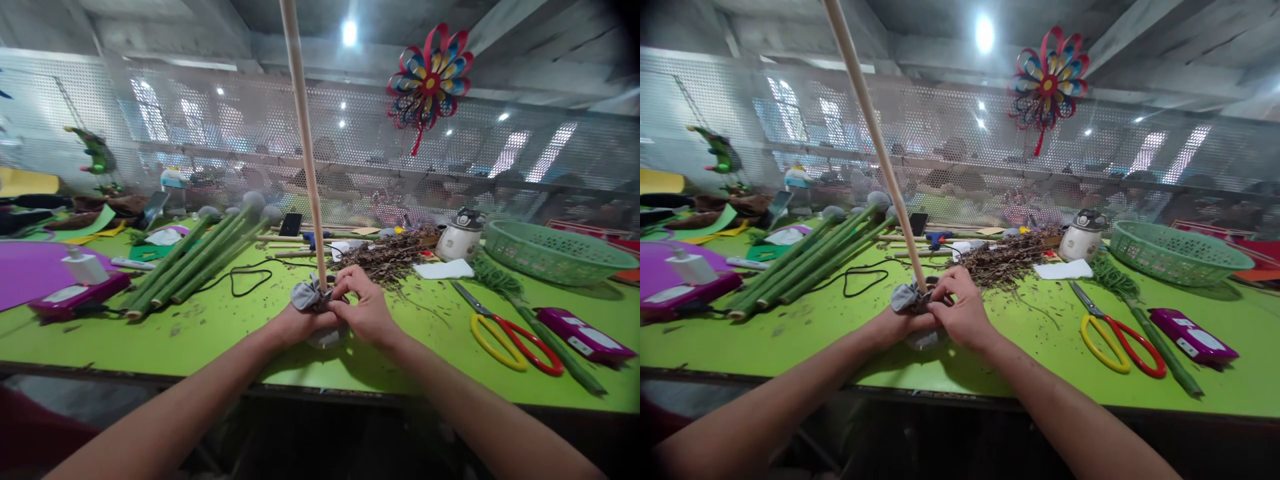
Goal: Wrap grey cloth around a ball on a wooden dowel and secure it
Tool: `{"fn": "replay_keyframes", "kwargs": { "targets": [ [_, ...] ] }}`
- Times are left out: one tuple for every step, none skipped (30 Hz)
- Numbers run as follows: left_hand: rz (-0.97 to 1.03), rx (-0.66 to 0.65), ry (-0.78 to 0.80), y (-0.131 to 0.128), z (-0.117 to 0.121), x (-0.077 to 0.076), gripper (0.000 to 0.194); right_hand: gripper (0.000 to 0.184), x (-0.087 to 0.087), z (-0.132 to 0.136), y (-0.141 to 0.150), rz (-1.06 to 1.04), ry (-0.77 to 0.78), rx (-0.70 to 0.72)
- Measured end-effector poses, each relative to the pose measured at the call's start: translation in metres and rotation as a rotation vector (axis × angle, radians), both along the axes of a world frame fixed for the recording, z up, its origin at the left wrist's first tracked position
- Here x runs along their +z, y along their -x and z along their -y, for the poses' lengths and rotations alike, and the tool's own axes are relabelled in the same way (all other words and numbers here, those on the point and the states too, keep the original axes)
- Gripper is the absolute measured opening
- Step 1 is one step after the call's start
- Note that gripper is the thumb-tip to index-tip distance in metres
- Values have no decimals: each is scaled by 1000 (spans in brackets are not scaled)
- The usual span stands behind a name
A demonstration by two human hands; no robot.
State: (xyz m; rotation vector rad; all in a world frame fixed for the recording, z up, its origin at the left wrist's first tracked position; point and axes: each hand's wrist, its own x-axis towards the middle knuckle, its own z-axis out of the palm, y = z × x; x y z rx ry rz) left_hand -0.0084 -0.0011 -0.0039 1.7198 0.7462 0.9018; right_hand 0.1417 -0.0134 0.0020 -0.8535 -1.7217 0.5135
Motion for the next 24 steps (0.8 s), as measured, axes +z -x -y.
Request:
{"fn": "replay_keyframes", "kwargs": {
  "targets": [
    [3, 12, 9, 0, 1, 1, 20, 13, 0, -1, -1, -9, 28, 40],
    [7, 28, 15, -1, 2, 1, 21, 13, 0, -2, -2, -16, 62, 80],
    [9, 41, 17, -1, 3, 2, 22, 12, 0, -4, -2, -28, 104, 118],
    [7, 54, 9, -2, 4, 3, 22, 12, 0, -5, -3, -44, 150, 152],
    [-1, 62, -7, -2, 5, 3, 21, 19, -1, -5, -4, -59, 198, 184],
    [-12, 73, -28, -3, 5, 3, 20, 30, -1, -6, -5, -68, 241, 209],
    [-23, 86, -50, -4, 5, 2, 19, 40, -2, -5, -5, -59, 272, 226],
    [-30, 103, -70, -5, 4, 1, 19, 46, -3, -5, -5, -26, 277, 234],
    [-37, 124, -88, -6, 3, -1, 18, 48, -3, -3, -4, 28, 250, 225],
    [-48, 148, -106, -7, 1, -3, 18, 46, -5, -2, -3, 93, 197, 201],
    [-63, 173, -130, -8, 0, -6, 16, 43, -6, -1, -1, 153, 130, 163],
    [-87, 197, -161, -9, -2, -8, 14, 41, -7, 0, 1, 204, 60, 116],
    [-117, 214, -197, -10, -4, -9, 13, 40, -9, 1, 3, 240, 0, 70],
    [-146, 226, -229, -11, -6, -10, 12, 39, -10, 1, 4, 261, -37, 30],
    [-160, 233, -247, -13, -7, -11, 12, 37, -11, 1, 6, 270, -51, -4],
    [-153, 240, -240, -14, -8, -11, 13, 34, -13, 0, 7, 271, -43, -30],
    [-129, 250, -207, -16, -9, -12, 14, 31, -14, -1, 8, 259, -20, -51],
    [-91, 262, -155, -17, -10, -12, 14, 29, -16, -3, 9, 234, 15, -64],
    [-49, 274, -94, -19, -10, -13, 13, 28, -17, -5, 10, 198, 55, -73],
    [-14, 286, -34, -21, -11, -14, 12, 27, -19, -6, 12, 156, 94, -78],
    [12, 300, 10, -22, -12, -15, 11, 27, -20, -8, 13, 111, 125, -79],
    [26, 315, 37, -24, -14, -17, 11, 28, -21, -11, 15, 72, 149, -77],
    [34, 325, 50, -25, -16, -19, 10, 28, -22, -13, 17, 39, 166, -72],
    [45, 340, 58, -26, -19, -22, 11, 29, -23, -15, 18, 14, 180, -65]
  ]
}}
